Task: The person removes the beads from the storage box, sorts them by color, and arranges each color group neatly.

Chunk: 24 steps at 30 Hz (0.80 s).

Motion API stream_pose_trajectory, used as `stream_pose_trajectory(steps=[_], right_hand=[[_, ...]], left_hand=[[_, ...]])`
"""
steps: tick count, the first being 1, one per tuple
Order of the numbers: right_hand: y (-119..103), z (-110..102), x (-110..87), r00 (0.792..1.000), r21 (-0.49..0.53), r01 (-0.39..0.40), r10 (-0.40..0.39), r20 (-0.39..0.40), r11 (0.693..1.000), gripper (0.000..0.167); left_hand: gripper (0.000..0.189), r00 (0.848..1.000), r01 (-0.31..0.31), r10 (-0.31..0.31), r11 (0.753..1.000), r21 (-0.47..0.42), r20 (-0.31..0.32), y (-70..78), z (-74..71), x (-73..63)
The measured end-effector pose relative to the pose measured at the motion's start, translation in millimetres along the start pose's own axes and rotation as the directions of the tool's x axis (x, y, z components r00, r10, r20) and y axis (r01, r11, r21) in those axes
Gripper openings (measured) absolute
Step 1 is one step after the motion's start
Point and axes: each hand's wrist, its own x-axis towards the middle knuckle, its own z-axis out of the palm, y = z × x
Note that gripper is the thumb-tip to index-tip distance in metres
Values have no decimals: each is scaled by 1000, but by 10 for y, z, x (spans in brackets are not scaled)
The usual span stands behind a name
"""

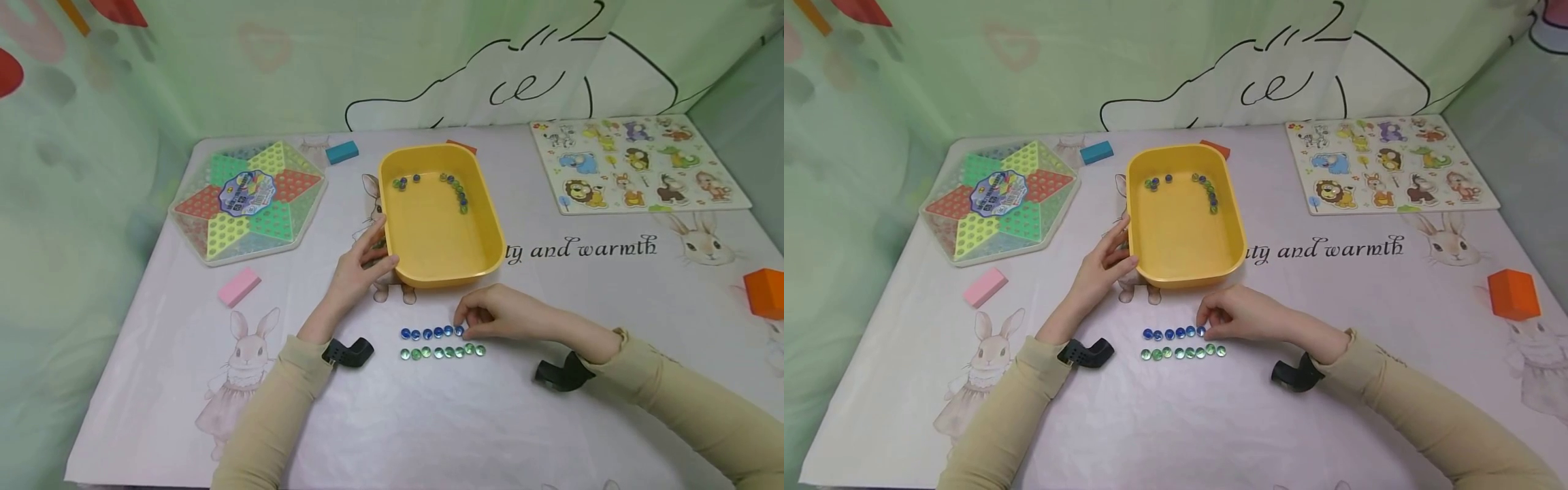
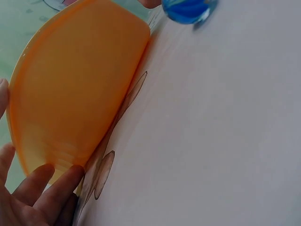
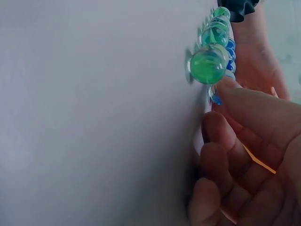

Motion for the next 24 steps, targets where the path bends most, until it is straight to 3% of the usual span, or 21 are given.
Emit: stream_pose_trajectory(steps=[7,11,13,18,21,24], right_hand=[[-25,-46,-8,1000,-26,5,-5,15,1000,15],[-126,-151,-42,998,-51,15,-12,65,999,15],[-221,-237,-60,994,-75,35,-26,110,997,16],[-514,-532,-46,974,-100,145,-124,191,984,19],[-640,-722,37,975,-89,171,-155,159,981,18],[-695,-882,174,986,-66,147,-140,91,987,16]], left_hand=[[68,1000,9,-9,1000,2,3,0,-2,0],[68,1000,19,-19,1000,-8,4,-20,-4,11],[68,1000,9,-9,1000,-9,-2,-119,0,50],[67,1000,-4,4,1000,-3,-5,-115,1,45],[68,1000,-2,2,1000,-3,0,-32,-4,14],[68,1000,-5,5,1000,-15,0,-144,2,64]])
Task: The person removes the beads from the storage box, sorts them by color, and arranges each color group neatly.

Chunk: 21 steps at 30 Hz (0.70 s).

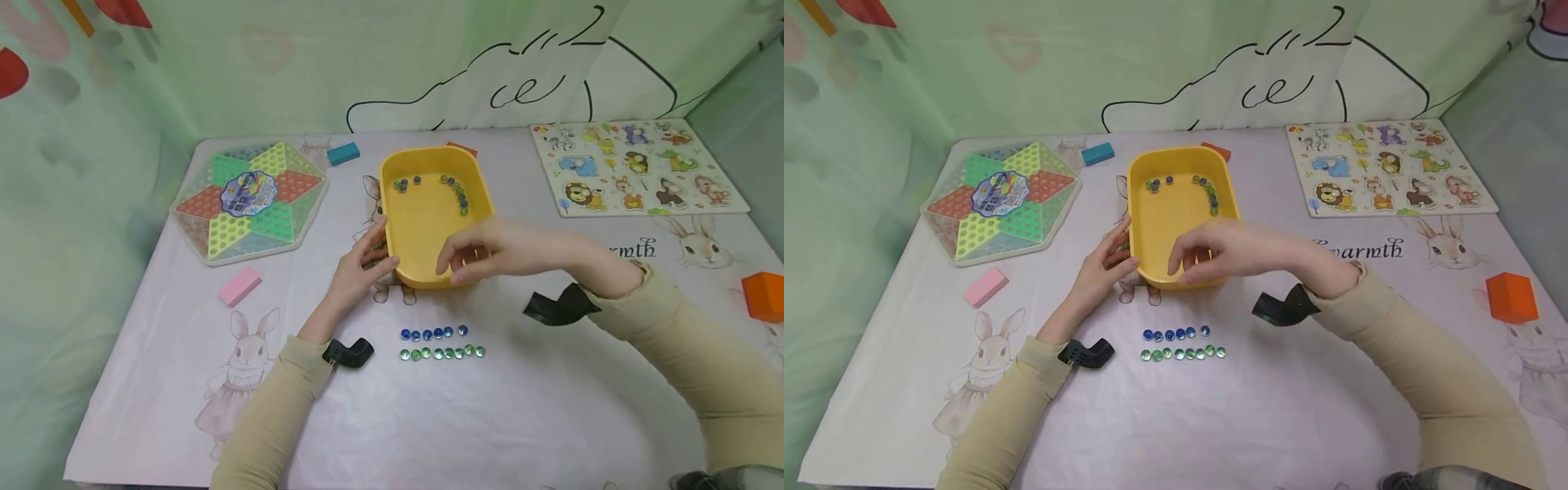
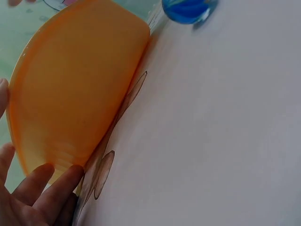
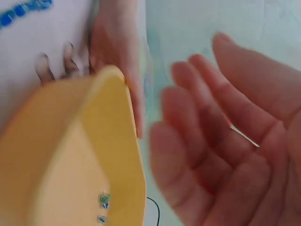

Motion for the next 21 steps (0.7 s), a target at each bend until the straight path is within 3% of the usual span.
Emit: stream_pose_trajectory(steps=[6,13,21], right_hand=[[92,-280,370,983,108,-98,113,-145,989,17],[365,-503,788,919,173,-225,268,-288,959,25],[698,-492,1126,892,171,-230,278,-355,958,28]], left_hand=[[67,1000,-6,6,1000,-2,-8,-202,8,82],[67,1000,-29,29,1000,5,-1,-227,10,81],[66,999,-39,39,999,12,-1,-218,6,71]])
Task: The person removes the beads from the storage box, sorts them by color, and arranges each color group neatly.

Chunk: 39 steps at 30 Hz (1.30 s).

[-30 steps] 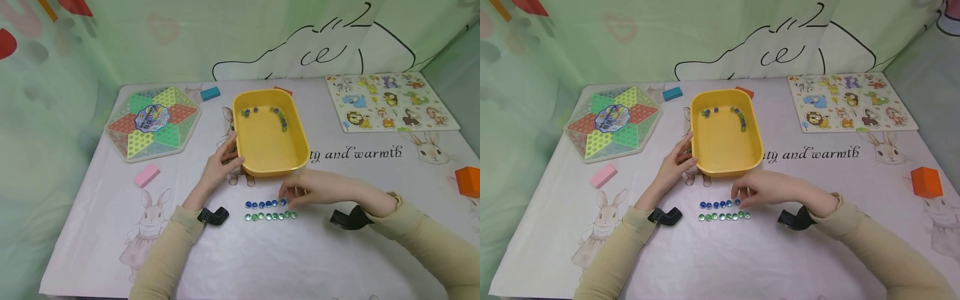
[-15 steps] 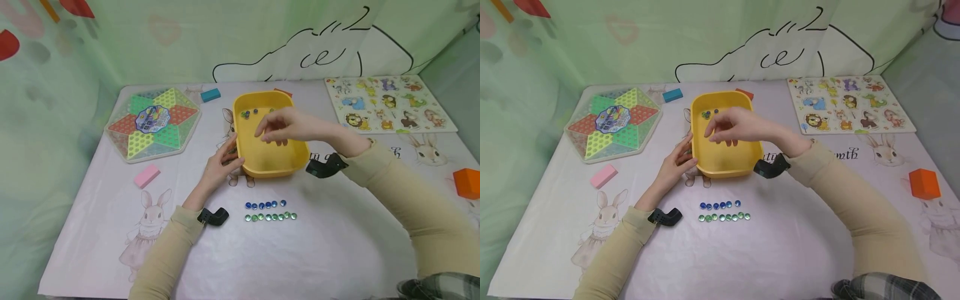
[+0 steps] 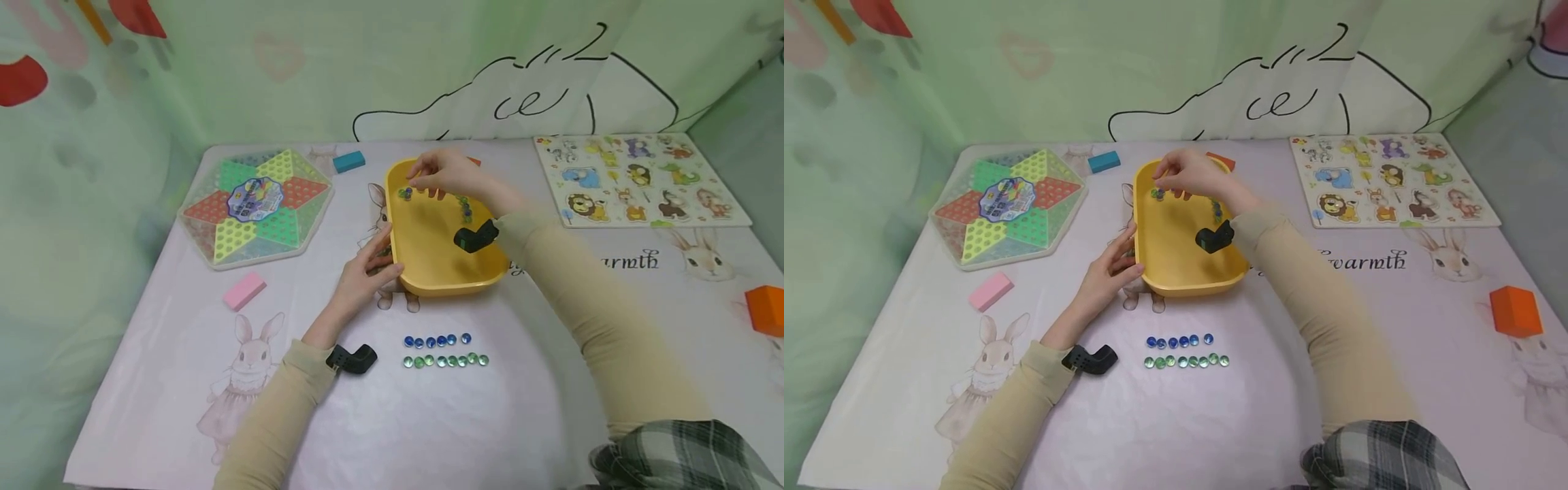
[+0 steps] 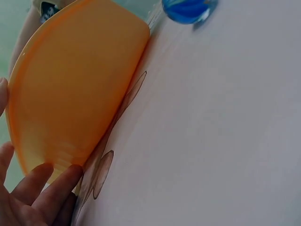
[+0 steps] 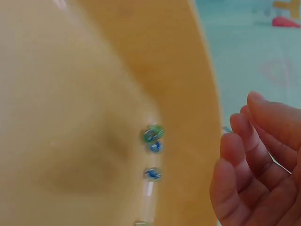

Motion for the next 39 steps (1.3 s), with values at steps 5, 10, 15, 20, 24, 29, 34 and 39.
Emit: stream_pose_trajectory(steps=[5,10,15,20,24,29,34,39], right_hand=[[117,106,162,998,-71,-48,46,-31,996,23],[201,205,261,994,-144,-106,100,-45,984,20],[239,273,313,992,-197,-126,121,-37,972,22],[241,323,331,991,-282,-135,127,-46,950,22],[218,366,347,990,-321,-139,129,-52,937,23],[196,390,328,990,-348,-138,130,-46,927,22],[140,313,270,992,-327,-122,113,-48,937,22],[-26,141,136,998,-239,-66,58,-37,969,21]], left_hand=[[67,999,32,-32,999,-19,9,174,-16,-61],[69,999,32,-31,999,-16,22,296,-19,-106],[68,999,33,-33,999,-8,6,115,5,-44],[68,1000,17,-17,1000,2,-6,-2,21,-6],[68,1000,23,-23,1000,-2,-6,6,14,-6],[69,999,42,-42,999,-4,8,171,12,-61],[67,999,44,-44,999,15,5,250,22,-98],[67,1000,20,-20,1000,21,-16,0,29,-10]])
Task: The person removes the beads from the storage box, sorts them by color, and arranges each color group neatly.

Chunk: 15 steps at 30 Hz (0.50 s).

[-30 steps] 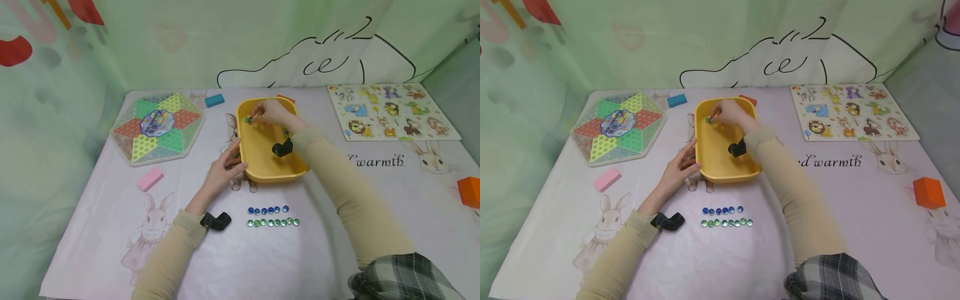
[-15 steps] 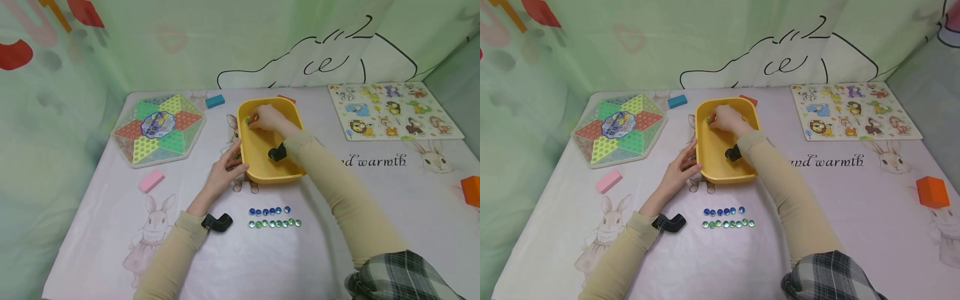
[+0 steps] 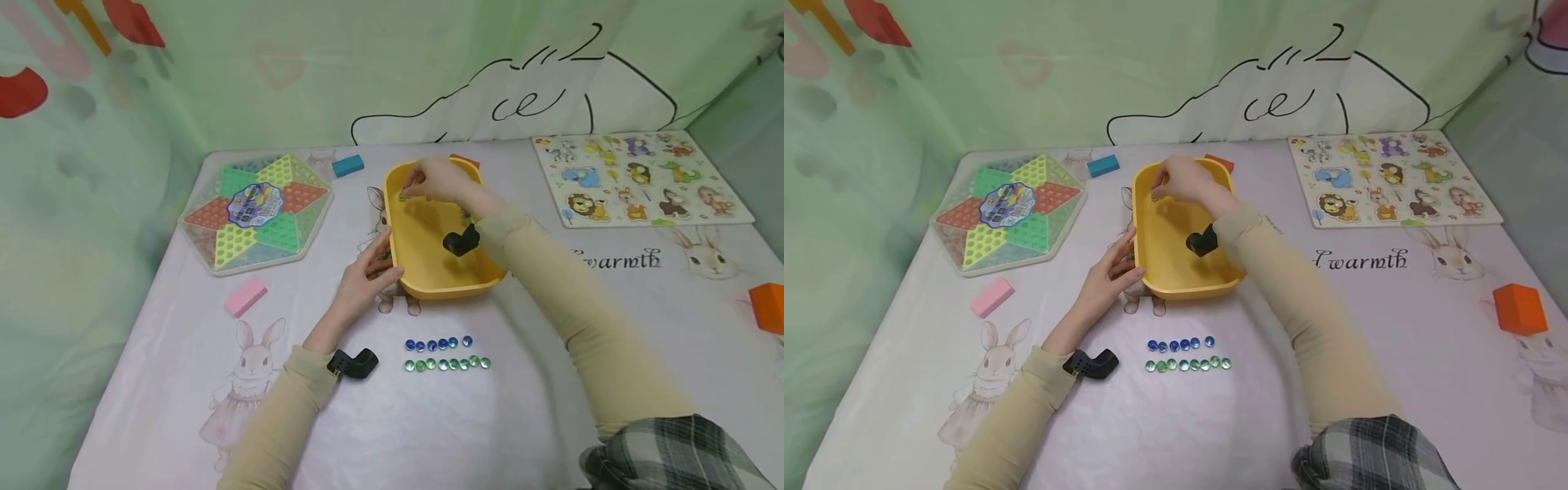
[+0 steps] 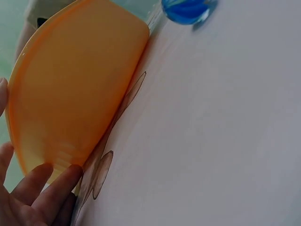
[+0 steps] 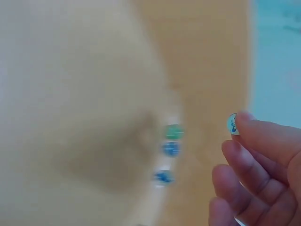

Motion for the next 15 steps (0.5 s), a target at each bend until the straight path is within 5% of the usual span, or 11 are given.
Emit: stream_pose_trajectory(steps=[15], right_hand=[[-134,-330,-735,989,-22,134,-135,-58,991,17]], left_hand=[[68,1000,13,-13,1000,-19,8,18,-8,5]])
